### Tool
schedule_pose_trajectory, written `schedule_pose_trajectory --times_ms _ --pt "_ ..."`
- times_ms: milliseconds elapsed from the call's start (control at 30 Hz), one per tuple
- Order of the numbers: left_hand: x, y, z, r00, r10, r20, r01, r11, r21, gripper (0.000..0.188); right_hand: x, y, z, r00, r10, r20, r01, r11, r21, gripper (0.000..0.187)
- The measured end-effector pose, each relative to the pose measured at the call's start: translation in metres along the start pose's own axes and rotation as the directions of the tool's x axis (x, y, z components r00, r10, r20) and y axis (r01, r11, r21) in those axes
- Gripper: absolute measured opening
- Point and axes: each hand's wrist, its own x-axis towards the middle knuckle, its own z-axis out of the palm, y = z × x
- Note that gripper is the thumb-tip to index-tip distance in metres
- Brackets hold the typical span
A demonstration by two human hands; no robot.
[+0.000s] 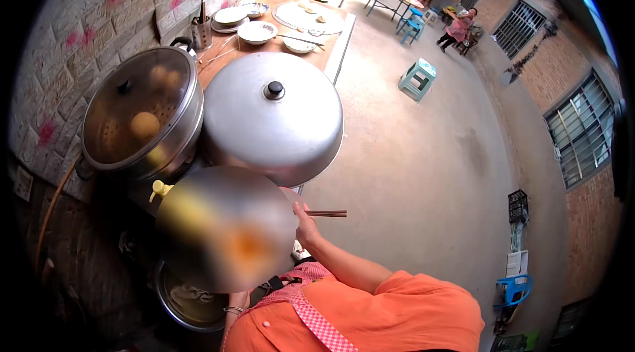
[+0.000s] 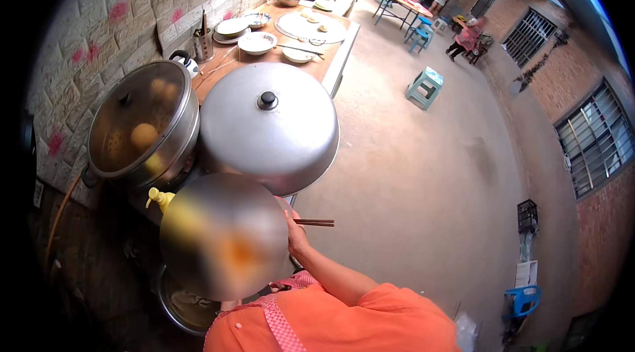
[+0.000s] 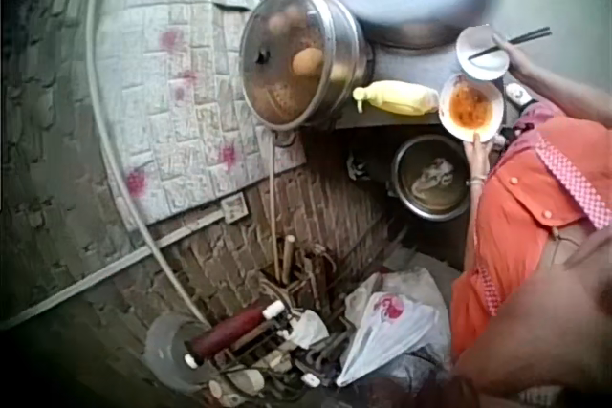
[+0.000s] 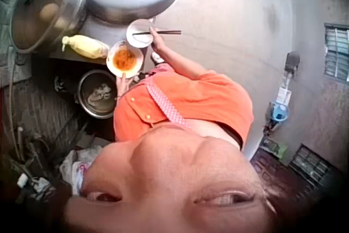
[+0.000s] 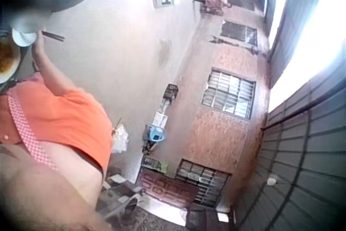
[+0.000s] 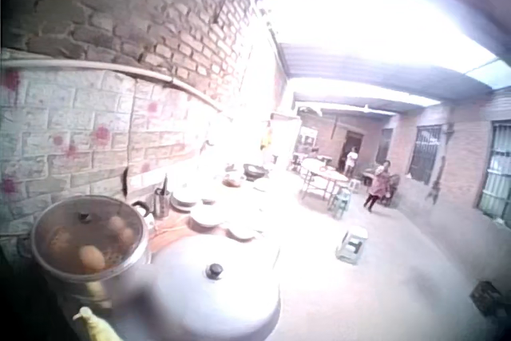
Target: The person carries a plate and a bowl with chopsticks from a kitchen to an outdoor washing area, then rinses the bowl and chopsticks under a tap into a large basin.
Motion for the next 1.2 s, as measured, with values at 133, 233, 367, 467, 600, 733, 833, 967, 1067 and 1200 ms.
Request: schedule_pose_trajectory --times_ms 133,233,367,467,600,733,833,967,1067,1200 --pt "-0.006 -0.017 -0.030 1.000 -0.026 -0.014 0.027 0.994 0.103 0.044 0.006 0.012 0.005 0.990 -0.129 -0.048 0.128 0.991 -0.026 0.045" --pt "-0.006 -0.007 -0.030 0.999 -0.039 -0.022 0.041 0.993 0.111 0.044 0.019 0.029 0.002 0.960 -0.265 -0.091 0.251 0.958 -0.137 0.044" --pt "-0.009 0.001 -0.028 0.998 -0.048 -0.032 0.052 0.992 0.112 0.043 0.021 0.029 0.011 0.923 -0.371 -0.102 0.333 0.903 -0.272 0.047" --pt "-0.008 0.002 -0.023 0.998 -0.054 -0.025 0.057 0.992 0.116 0.043 0.025 0.022 0.011 0.905 -0.417 -0.081 0.385 0.885 -0.261 0.049" --pt "-0.025 0.013 -0.034 0.999 -0.014 -0.050 0.020 0.994 0.109 0.042 0.010 0.002 0.035 0.902 -0.431 -0.030 0.416 0.884 -0.213 0.050" --pt "-0.041 0.027 -0.032 1.000 -0.014 -0.027 0.019 0.979 0.205 0.057 -0.022 -0.056 0.029 0.829 -0.559 -0.003 0.555 0.824 -0.117 0.043" --pt "-0.048 0.043 -0.041 0.962 0.106 -0.252 -0.044 0.970 0.240 0.057 -0.053 -0.098 0.067 0.771 -0.623 0.132 0.635 0.734 -0.241 0.031" --pt "-0.072 0.086 -0.057 0.822 0.419 -0.386 -0.350 0.906 0.239 0.045 -0.072 -0.109 0.162 0.858 -0.284 0.429 0.491 0.701 -0.518 0.024" --pt "-0.072 0.113 -0.055 0.788 0.565 -0.244 -0.468 0.808 0.358 0.040 -0.064 -0.091 0.226 0.834 -0.036 0.550 0.469 0.572 -0.673 0.021" --pt "-0.068 0.107 -0.014 0.748 0.600 -0.285 -0.450 0.773 0.448 0.048 -0.032 -0.063 0.281 0.652 0.019 0.758 0.713 0.323 -0.622 0.030"
